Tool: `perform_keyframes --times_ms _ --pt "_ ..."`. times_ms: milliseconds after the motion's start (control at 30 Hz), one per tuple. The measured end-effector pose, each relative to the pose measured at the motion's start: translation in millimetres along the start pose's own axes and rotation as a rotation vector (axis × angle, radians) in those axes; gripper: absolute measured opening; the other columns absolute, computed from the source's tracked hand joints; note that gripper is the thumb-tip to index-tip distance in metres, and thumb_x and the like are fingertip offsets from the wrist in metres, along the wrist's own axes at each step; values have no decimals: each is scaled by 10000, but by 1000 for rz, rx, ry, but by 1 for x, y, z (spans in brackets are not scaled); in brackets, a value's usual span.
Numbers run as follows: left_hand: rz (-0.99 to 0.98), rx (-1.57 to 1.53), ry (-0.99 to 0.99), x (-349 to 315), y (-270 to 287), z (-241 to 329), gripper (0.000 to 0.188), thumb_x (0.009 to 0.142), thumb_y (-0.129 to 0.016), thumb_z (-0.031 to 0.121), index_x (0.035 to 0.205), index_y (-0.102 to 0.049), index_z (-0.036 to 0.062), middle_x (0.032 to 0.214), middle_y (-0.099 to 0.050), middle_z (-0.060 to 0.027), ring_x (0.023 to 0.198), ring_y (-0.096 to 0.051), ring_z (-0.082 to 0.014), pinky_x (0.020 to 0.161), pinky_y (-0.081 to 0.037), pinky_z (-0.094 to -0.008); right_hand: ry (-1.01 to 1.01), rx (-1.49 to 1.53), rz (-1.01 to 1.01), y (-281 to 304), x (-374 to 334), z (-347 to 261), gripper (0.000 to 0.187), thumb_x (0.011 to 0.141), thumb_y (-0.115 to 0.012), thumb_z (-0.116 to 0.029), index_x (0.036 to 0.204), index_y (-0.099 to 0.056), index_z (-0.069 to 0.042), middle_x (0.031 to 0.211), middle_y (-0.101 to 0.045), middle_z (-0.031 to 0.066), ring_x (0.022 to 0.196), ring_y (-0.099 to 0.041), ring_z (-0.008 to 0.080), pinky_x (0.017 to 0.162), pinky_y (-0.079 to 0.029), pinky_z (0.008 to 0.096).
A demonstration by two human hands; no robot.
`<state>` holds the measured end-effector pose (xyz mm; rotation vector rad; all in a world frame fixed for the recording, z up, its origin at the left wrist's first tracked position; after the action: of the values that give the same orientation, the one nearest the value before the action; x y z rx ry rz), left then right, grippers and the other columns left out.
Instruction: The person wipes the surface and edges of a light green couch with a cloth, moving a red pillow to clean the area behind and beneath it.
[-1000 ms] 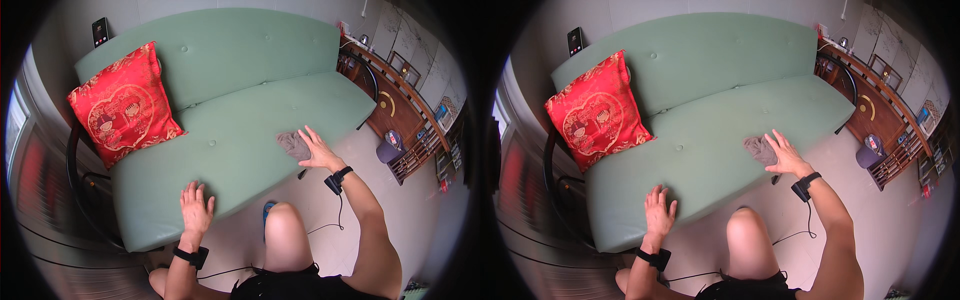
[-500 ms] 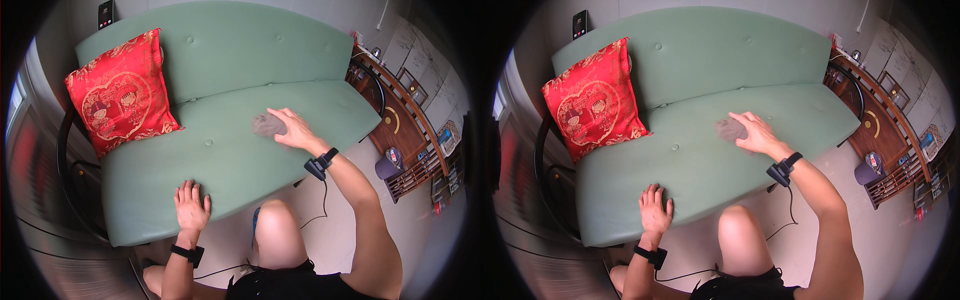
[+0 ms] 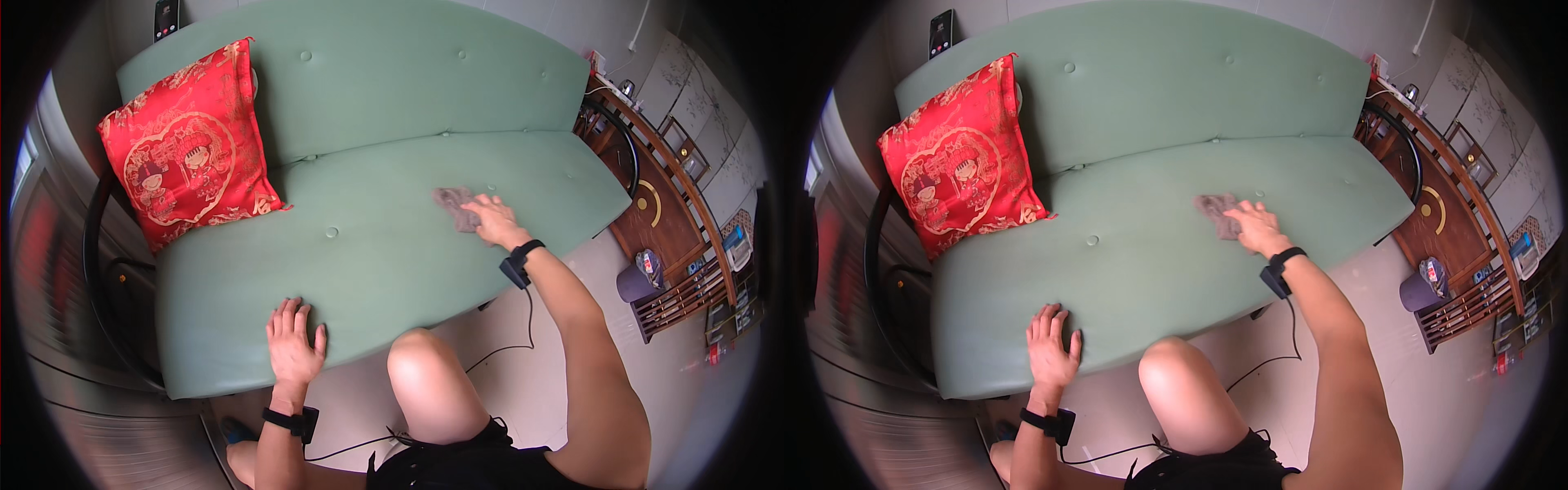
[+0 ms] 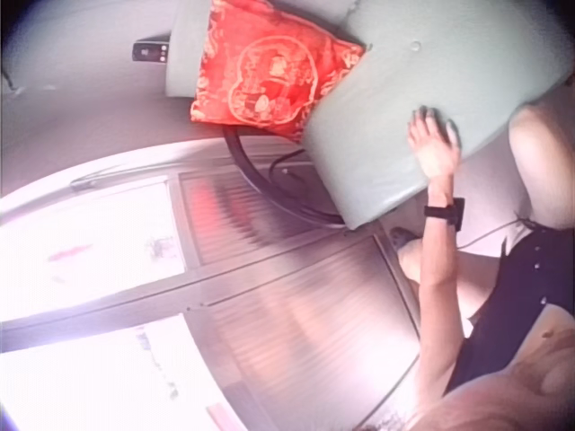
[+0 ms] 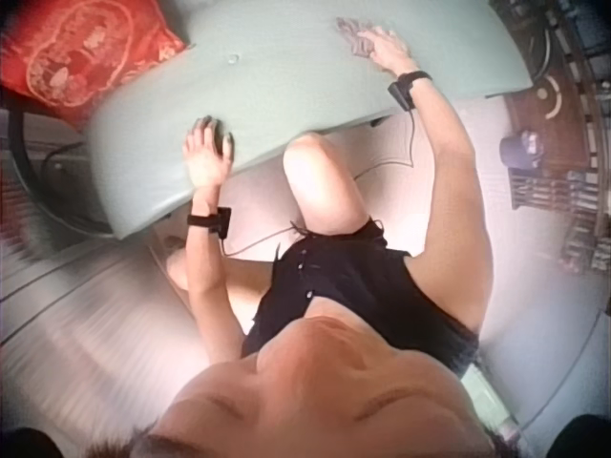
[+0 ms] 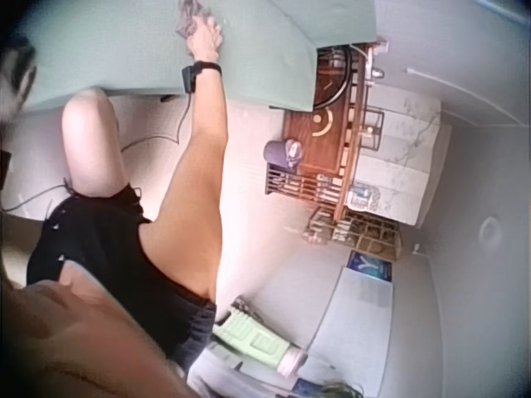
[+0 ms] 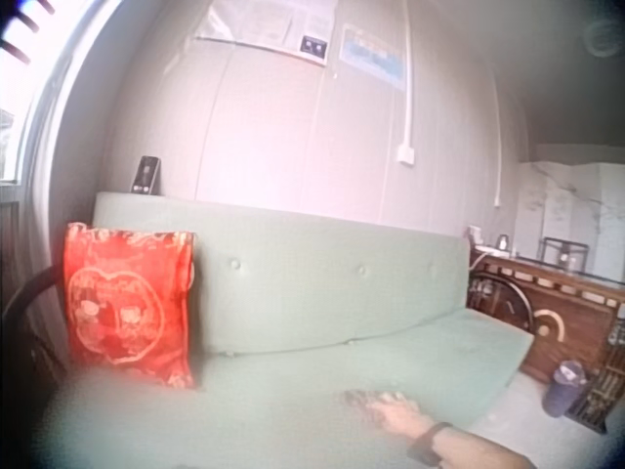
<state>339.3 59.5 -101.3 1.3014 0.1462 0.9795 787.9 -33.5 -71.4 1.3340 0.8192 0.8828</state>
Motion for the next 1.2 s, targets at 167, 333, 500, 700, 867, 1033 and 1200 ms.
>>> perform_keyframes --times_ms 167,333,500,700,867,1033,1200 --pt "18 -25 -8 0 0 2 385 839 -638 170 1193 -573 35 1325 -533 -154 1271 -458 -373 1062 -353 -484 -442 -90 -128 -7 -61 122 606 805 -657 -99 1367 -531 -288 1393 -483 57 1251 -492 340 1036 -465 402" --pt "31 -12 7 -4 -2 -2 366 861 -624 206 1187 -574 45 1330 -533 -126 1283 -456 -354 1075 -348 -490 -708 9 -121 -4 -107 190 592 784 -651 -170 1363 -552 -248 1395 -520 114 1250 -522 354 1045 -456 409" --pt "48 16 -12 0 -3 6 358 848 -609 155 1188 -584 45 1316 -549 -132 1266 -475 -359 1058 -367 -466 -421 248 179 39 -79 130 590 757 -674 -188 1335 -560 -227 1347 -537 96 1215 -518 352 1000 -471 418" --pt "28 54 11 -3 -1 1 360 856 -587 153 1200 -584 47 1328 -553 -123 1270 -476 -355 1065 -367 -464 364 148 289 53 -4 -77 623 758 -652 -7 1333 -556 -229 1454 -419 89 1387 -334 356 1034 -419 518" --pt "17 62 19 -3 -3 5 356 874 -570 163 1213 -582 54 1343 -547 -117 1283 -466 -350 1079 -360 -461 290 82 -86 -2 47 -146 705 703 -661 -236 1392 -514 -244 1548 -331 79 1476 -166 397 1044 -300 698" --pt "14 54 -9 0 -8 4 354 892 -553 198 1207 -580 39 1344 -549 -127 1283 -465 -368 1069 -356 -488 289 137 -150 -5 62 -131 582 704 -655 -249 1277 -593 -164 1328 -545 79 1328 -420 333 1001 -405 589" --pt "24 50 4 -5 -8 -3 343 901 -535 190 1204 -584 37 1352 -556 -121 1297 -467 -363 1059 -367 -480 306 177 -18 -5 44 -88 405 680 -635 -128 1082 -679 -114 1178 -648 77 1150 -570 315 946 -470 442"
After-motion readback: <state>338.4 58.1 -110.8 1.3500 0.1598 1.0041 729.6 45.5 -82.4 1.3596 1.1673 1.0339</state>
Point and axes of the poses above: each hand's wrist, its own x-axis towards the middle knuckle, its own y-axis out of the back of the hand, z = x × y, the point moved 4 cm from there along x, towards the middle knuckle
